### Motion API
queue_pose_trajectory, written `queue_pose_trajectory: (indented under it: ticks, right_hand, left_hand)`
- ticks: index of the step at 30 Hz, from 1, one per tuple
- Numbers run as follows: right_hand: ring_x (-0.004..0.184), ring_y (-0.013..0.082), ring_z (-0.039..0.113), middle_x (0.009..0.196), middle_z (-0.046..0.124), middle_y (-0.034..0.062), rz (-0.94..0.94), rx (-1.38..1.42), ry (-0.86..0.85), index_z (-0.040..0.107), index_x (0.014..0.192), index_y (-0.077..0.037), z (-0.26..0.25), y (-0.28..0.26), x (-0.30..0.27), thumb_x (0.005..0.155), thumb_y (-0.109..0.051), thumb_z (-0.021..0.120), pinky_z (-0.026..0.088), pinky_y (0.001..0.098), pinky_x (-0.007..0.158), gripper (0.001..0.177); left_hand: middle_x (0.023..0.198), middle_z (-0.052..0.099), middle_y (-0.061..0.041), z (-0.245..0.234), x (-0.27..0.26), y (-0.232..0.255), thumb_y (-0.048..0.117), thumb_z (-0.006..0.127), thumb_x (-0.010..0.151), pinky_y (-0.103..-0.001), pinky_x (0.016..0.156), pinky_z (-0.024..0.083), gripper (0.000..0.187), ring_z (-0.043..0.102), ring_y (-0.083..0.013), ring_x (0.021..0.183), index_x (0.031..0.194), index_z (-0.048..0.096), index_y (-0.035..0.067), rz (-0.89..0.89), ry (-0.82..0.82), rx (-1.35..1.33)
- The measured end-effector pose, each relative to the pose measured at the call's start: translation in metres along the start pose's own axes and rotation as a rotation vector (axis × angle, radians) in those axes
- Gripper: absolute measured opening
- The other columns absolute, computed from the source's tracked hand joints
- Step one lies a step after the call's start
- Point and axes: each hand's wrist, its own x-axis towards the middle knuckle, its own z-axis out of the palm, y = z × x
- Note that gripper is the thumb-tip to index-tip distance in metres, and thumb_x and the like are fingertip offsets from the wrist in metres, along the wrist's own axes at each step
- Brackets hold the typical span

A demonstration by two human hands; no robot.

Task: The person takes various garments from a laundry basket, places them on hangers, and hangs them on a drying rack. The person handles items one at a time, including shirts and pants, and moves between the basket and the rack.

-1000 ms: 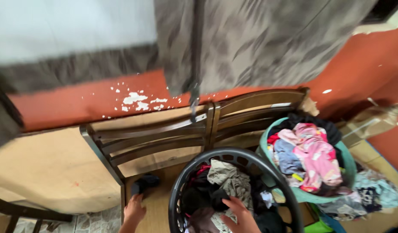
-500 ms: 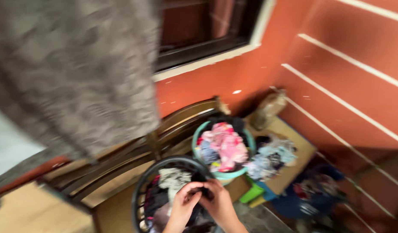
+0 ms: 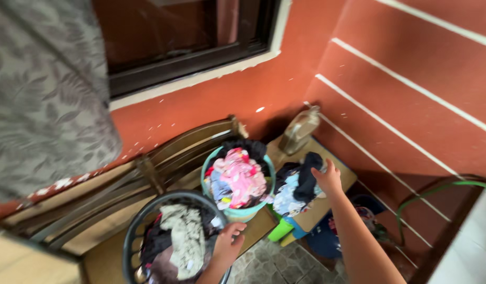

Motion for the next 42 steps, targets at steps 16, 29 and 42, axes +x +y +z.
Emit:
queue_pose_trajectory:
  ticks: [16,29,42]
  right_hand:
    - [0.128,0.0347,0.054,0.137,0.057,0.0176,-0.268,0.392,-0.853,0.072,0.120,-0.015,0.192,-0.220,-0.355,0.073,-0.011,0.082,0.046,0.0398,0.105,0.048]
    - [0.123,0.0255,0.063,0.137,0.058,0.0077,0.137,0.661,-0.950,0.079,0.106,-0.004,0.186,-0.282,-0.353,0.082,-0.014,0.083,0.051,0.0343,0.105,0.026]
    - [0.091,0.0283,0.065,0.104,0.070,0.0160,0.415,1.423,-0.411,0.070,0.117,0.001,-0.014,-0.286,-0.260,0.084,0.010,0.068,0.053,0.0428,0.082,0.034]
  left_hand:
    - [0.101,0.074,-0.010,-0.159,-0.107,-0.124,0.005,0.071,0.075,-0.039,0.086,0.055,0.023,0.071,-0.0305,0.100,0.097,0.075,0.012,-0.171,0.362,0.284]
    - [0.117,0.077,-0.003,-0.245,-0.147,-0.154,0.006,0.073,0.080,-0.035,0.078,0.062,0.037,0.077,-0.0211,0.101,0.114,0.073,0.021,-0.376,0.255,0.180]
    - [0.143,0.062,-0.018,-0.147,-0.077,-0.057,0.010,0.078,0.082,-0.040,0.113,0.043,0.060,0.056,-0.0376,0.137,0.138,0.055,0.013,0.162,0.028,0.216]
